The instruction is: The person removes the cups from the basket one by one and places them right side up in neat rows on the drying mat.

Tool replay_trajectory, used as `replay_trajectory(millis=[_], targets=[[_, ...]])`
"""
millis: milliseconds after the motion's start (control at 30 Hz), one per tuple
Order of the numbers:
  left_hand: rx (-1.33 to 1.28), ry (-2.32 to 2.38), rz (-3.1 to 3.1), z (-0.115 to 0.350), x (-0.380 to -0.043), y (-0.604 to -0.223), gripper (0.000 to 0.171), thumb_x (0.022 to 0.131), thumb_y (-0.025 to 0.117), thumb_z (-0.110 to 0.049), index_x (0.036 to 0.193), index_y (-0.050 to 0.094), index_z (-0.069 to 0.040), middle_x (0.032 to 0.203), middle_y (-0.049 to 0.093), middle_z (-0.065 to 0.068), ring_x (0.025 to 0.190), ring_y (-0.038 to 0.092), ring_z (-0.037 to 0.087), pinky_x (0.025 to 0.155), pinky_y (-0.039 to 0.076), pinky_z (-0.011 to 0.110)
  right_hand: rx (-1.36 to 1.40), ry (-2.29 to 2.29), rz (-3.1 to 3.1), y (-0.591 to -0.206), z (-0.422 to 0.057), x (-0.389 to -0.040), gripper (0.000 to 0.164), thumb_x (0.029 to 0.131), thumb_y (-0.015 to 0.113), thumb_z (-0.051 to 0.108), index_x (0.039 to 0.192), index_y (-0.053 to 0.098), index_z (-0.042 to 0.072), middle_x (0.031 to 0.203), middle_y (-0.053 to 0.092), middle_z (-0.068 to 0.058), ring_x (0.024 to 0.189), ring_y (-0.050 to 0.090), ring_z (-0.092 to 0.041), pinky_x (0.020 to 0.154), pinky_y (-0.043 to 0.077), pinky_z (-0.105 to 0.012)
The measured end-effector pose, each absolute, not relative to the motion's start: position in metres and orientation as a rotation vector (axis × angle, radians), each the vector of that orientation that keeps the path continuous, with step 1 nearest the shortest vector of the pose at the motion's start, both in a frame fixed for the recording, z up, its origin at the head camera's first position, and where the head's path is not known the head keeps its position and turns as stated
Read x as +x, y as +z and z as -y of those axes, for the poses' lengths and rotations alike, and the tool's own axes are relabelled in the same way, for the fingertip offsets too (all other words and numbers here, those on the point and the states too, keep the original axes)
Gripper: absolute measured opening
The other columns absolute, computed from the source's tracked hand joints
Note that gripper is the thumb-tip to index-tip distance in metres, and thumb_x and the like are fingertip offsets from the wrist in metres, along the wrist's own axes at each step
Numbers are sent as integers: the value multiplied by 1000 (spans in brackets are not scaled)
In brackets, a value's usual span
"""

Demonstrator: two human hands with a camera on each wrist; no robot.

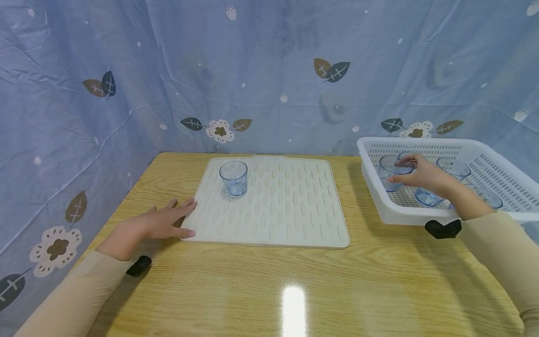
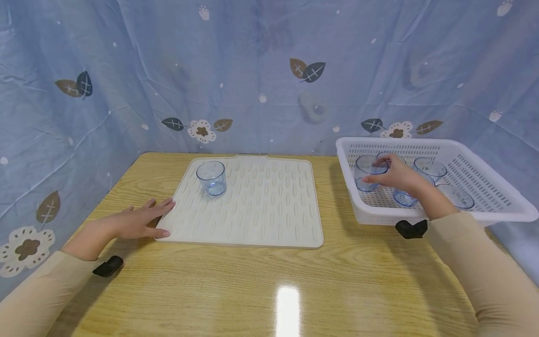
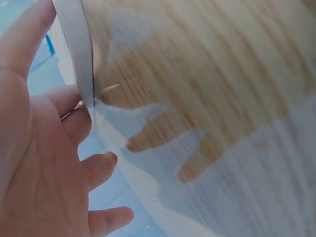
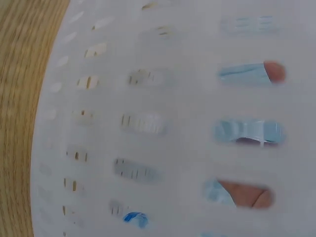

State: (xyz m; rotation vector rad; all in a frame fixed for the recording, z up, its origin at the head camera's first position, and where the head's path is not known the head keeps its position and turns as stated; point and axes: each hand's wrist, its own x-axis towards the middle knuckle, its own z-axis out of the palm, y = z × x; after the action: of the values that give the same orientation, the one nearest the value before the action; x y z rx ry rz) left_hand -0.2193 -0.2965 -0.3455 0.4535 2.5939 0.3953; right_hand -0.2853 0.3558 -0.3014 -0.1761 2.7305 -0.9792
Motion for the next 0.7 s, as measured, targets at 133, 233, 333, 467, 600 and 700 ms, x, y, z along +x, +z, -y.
replay_trajectory(millis=[133,233,333,467,600,700], targets=[[459,393,-2595,297,-219,-346,104,94,65,-62,166,13,-7,170,7,20,149,-3,56,103,-4,84,-188,-1022,-2730,-299,-355,-284,88,102,68,33,152,15,-15,153,26,-38,127,44,-54,99,45,-64],[462,395,-2596,296,-219,-345,104,94,65,-61,165,13,-6,170,7,20,149,-3,56,103,-3,84,-215,-1073,-2723,-298,-355,-284,86,102,67,29,152,13,-16,153,25,-39,133,34,-58,100,42,-67],[459,395,-2596,296,-219,-344,105,94,65,-62,165,13,-6,170,7,20,149,-3,56,103,-3,84,-228,-1112,-2725,-297,-356,-284,86,102,67,27,153,12,-16,153,24,-39,138,24,-60,101,37,-70],[456,392,-2593,296,-219,-344,105,94,65,-62,166,12,-6,170,6,20,149,-3,56,103,-3,84,-218,-1148,-2725,-294,-357,-282,91,101,69,29,155,8,-13,154,23,-37,143,15,-60,104,31,-73],[459,389,-2590,297,-219,-344,104,94,65,-61,166,12,-7,170,6,20,149,-3,56,103,-3,84,-201,-1167,-2729,-291,-355,-277,93,101,69,30,156,6,-11,155,23,-36,145,11,-59,105,27,-74],[454,390,-2586,297,-219,-344,104,94,65,-61,166,12,-7,170,6,20,149,-3,56,103,-2,84,-221,-1181,-2738,-289,-353,-274,89,102,68,26,156,8,-12,155,24,-35,144,15,-58,105,28,-73]])
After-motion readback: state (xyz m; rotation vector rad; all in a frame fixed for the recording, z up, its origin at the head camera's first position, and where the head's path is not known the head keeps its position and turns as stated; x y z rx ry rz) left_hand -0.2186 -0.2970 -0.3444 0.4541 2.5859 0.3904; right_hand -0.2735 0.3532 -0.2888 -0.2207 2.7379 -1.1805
